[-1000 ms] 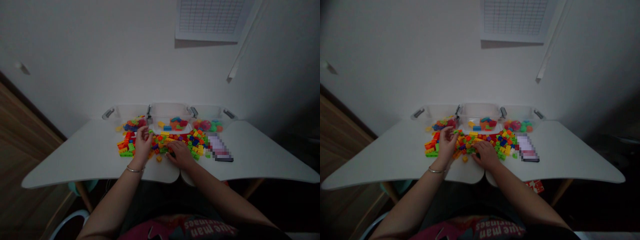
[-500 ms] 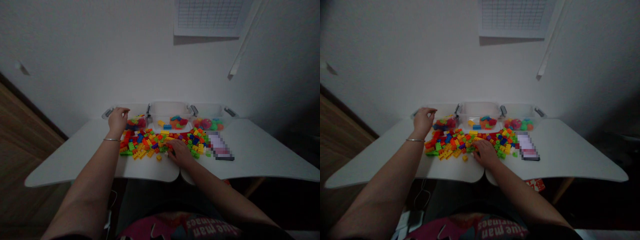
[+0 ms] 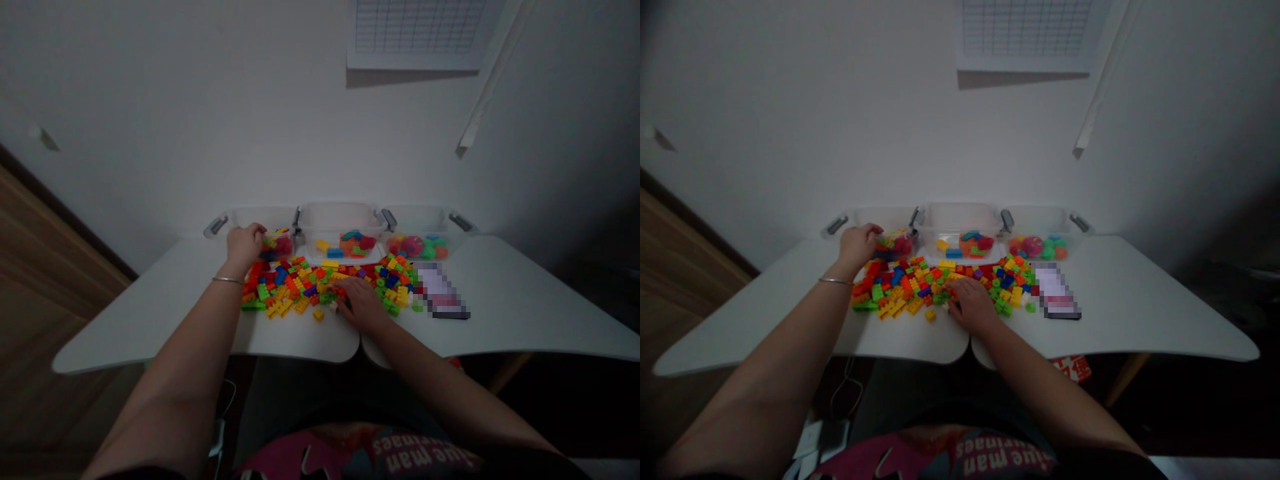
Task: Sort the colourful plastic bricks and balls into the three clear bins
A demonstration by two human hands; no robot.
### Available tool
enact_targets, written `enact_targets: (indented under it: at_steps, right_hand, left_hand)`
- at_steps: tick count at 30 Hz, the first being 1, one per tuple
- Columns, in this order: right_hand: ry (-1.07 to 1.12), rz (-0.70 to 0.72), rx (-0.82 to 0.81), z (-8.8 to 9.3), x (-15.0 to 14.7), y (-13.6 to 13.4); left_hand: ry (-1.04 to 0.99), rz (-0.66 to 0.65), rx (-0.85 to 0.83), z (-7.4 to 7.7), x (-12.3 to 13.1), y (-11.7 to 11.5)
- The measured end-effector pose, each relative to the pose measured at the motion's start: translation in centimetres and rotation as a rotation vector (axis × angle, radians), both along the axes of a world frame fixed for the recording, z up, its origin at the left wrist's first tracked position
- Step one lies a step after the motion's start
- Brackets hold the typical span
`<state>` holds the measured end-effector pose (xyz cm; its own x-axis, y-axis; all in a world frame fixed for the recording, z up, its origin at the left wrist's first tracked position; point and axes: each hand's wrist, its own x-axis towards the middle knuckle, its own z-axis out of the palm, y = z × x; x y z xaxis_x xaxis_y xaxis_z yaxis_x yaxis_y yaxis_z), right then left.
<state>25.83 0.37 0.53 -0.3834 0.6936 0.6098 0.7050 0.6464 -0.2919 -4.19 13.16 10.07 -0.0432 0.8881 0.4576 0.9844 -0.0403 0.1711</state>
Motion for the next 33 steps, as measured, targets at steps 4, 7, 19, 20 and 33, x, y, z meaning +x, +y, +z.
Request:
enact_targets:
  at_steps: [4,7,19,20,33]
  right_hand:
    - [-0.005,-0.006,0.042,0.0,0.0,0.1]
    - [-0.009,-0.017,0.075,0.0,0.0,0.2]
    - [-0.011,-0.026,0.113,-0.1,0.2,0.3]
    - [-0.010,-0.021,0.119,-0.1,0.1,0.3]
    - [-0.009,-0.013,0.116,-0.3,0.1,0.3]
  left_hand:
    - [-0.061,-0.086,0.072,-0.3,0.7,-0.5]
    - [-0.086,-0.179,0.174,-0.6,2.1,-1.5]
    - [0.218,-0.439,-0.015,-4.1,9.0,-8.7]
    - [0.256,-0.434,-0.028,-4.2,9.2,-8.8]
    - [0.359,-0.343,-0.111,-5.1,9.9,-8.2]
